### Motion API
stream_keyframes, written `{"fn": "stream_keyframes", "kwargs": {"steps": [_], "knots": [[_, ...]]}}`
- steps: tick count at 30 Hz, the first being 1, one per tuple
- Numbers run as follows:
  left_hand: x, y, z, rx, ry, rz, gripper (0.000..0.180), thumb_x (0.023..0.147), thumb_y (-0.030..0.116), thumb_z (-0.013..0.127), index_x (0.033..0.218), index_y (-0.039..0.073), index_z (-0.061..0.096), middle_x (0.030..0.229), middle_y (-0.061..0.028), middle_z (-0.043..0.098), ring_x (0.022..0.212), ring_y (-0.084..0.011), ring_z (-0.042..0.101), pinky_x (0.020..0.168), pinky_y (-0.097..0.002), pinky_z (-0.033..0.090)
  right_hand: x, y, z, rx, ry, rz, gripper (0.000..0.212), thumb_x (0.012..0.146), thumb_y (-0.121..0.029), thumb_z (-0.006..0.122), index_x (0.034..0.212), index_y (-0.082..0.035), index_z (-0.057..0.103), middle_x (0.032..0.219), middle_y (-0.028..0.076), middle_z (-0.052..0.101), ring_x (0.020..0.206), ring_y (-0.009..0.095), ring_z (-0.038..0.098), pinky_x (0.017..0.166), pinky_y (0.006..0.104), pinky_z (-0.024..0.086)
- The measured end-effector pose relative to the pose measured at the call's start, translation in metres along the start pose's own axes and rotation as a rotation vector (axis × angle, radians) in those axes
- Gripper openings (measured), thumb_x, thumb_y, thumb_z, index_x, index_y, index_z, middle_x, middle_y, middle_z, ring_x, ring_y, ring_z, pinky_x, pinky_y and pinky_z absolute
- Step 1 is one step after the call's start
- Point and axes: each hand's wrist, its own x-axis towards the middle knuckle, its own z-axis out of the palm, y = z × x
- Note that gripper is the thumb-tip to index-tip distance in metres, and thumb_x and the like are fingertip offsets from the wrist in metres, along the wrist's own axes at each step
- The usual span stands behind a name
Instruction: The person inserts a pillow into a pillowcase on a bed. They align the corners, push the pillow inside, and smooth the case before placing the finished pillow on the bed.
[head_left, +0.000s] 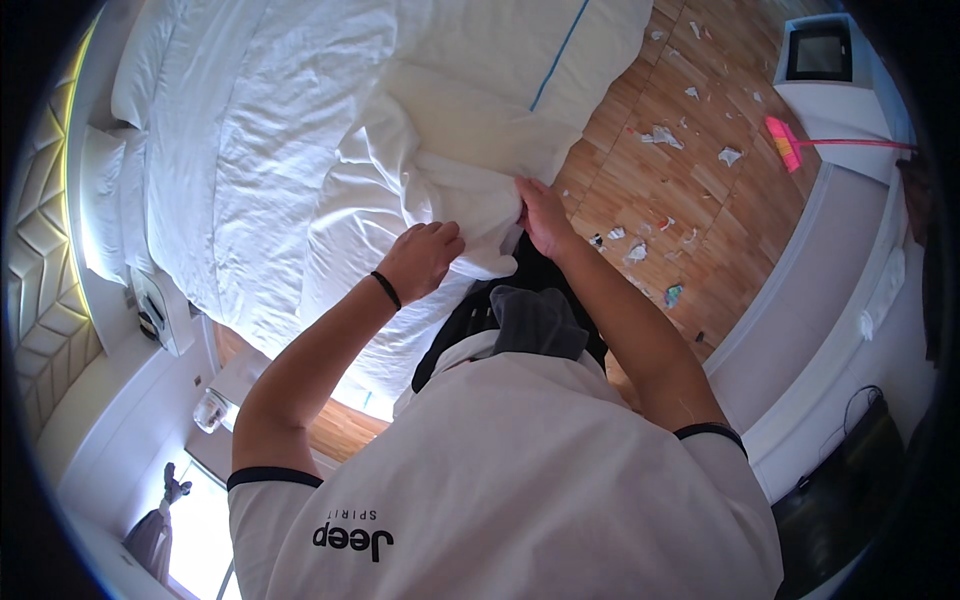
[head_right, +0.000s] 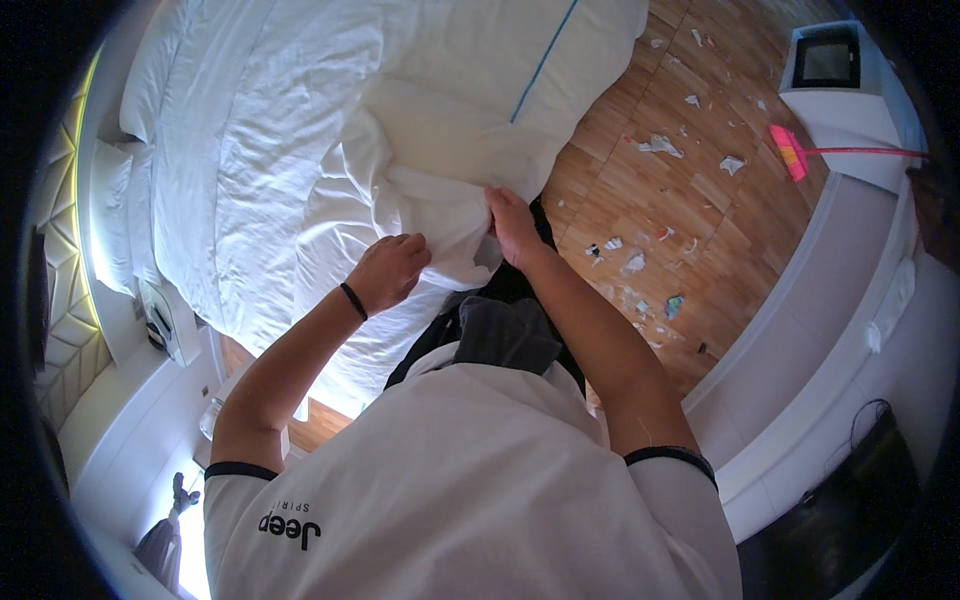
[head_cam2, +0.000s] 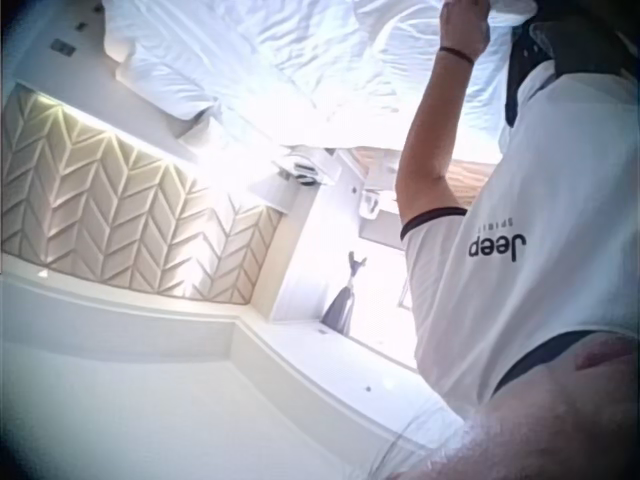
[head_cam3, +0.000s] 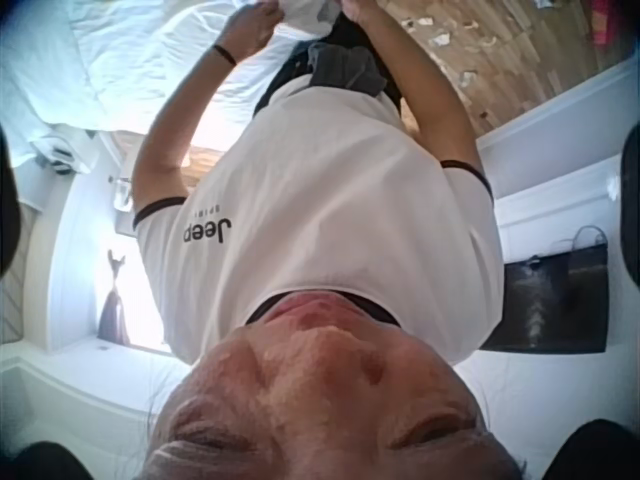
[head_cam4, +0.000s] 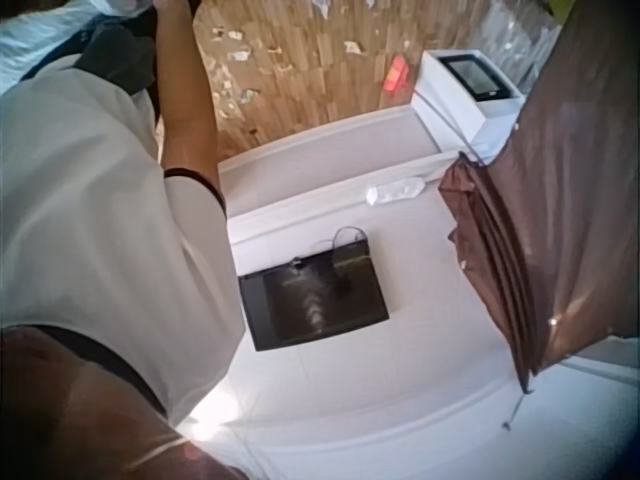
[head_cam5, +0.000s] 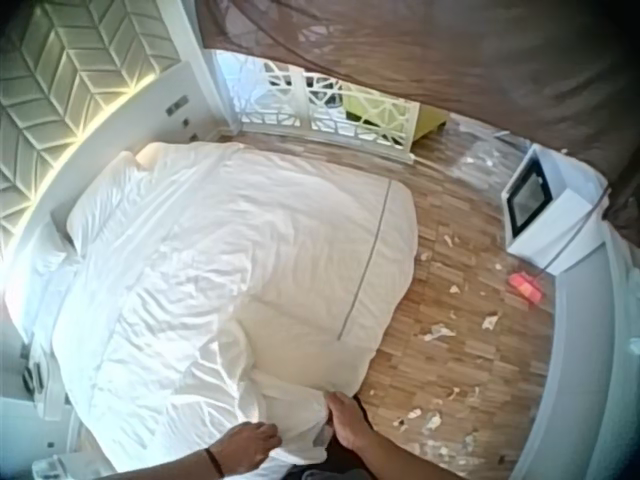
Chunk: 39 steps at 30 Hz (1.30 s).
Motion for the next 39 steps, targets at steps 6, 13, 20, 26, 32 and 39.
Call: {"fn": "stream_keyframes", "kwargs": {"steps": [6, 13, 20, 26, 32, 39], "knots": [[0.034, -0.030, -0.039, -0.039, 0.280, 0.087, 0.013, 0.078, 0.003, 0.060, 0.090, 0.003, 0.054, 0.094, -0.0117, 0.052, 0.091, -0.0325, 0.056, 0.080, -0.0435, 0.050, -0.034, -0.027, 0.009, -0.765, -0.547, 0.039, 0.045, 0.091, -0.043, 0.067, 0.111, -0.003, 0.068, 0.096, 0.001, 0.066, 0.088, 0.012, 0.057, 0.082, 0.0286, 0.046], [0.071, -0.029, -0.041, -0.060, 0.081, 0.039, 0.054, 0.075, -0.002, 0.067, 0.126, 0.008, 0.055, 0.128, -0.0114, 0.053, 0.123, -0.0332, 0.049, 0.104, -0.0442, 0.041, -0.020, -0.020, 0.004, -0.125, -0.400, 0.203, 0.043, 0.095, -0.042, 0.061, 0.124, -0.010, 0.058, 0.111, 0.000, 0.064, 0.105, 0.014, 0.057, 0.092, 0.0326, 0.045], [0.092, -0.036, -0.031, 0.048, -0.252, 0.126, 0.038, 0.073, 0.002, 0.067, 0.110, 0.007, 0.060, 0.116, -0.0098, 0.058, 0.113, -0.0317, 0.054, 0.100, -0.0458, 0.043, -0.010, -0.004, -0.007, -0.108, -0.423, 0.140, 0.039, 0.095, -0.040, 0.061, 0.121, -0.010, 0.060, 0.108, 0.001, 0.064, 0.095, 0.013, 0.059, 0.084, 0.0326, 0.048], [0.124, -0.044, -0.056, -0.030, -0.133, 0.014, 0.025, 0.073, -0.002, 0.063, 0.097, 0.004, 0.059, 0.100, -0.0118, 0.057, 0.098, -0.0350, 0.059, 0.081, -0.0453, 0.050, -0.020, -0.019, 0.011, -0.541, -0.563, -0.007, 0.041, 0.091, -0.026, 0.070, 0.122, -0.004, 0.058, 0.114, 0.007, 0.065, 0.104, 0.015, 0.059, 0.092, 0.0307, 0.046], [0.132, -0.065, -0.062, -0.069, -0.368, -0.111, 0.040, 0.070, -0.001, 0.064, 0.109, 0.008, 0.062, 0.110, -0.0123, 0.057, 0.106, -0.0345, 0.057, 0.089, -0.0452, 0.048, -0.017, -0.037, 0.002, -0.625, -0.349, 0.003, 0.031, 0.096, -0.028, 0.064, 0.114, -0.003, 0.063, 0.109, 0.006, 0.067, 0.100, 0.011, 0.060, 0.088, 0.0279, 0.046], [0.122, -0.033, -0.044, -0.042, -0.377, 0.154, 0.081, 0.069, 0.024, 0.083, 0.140, 0.013, 0.045, 0.128, -0.0142, 0.058, 0.124, -0.0347, 0.050, 0.105, -0.0461, 0.039, -0.009, -0.042, -0.023, -0.307, -0.396, 0.115, 0.033, 0.097, -0.029, 0.061, 0.118, -0.004, 0.065, 0.099, -0.001, 0.065, 0.093, 0.007, 0.055, 0.088, 0.0249, 0.042]]}}
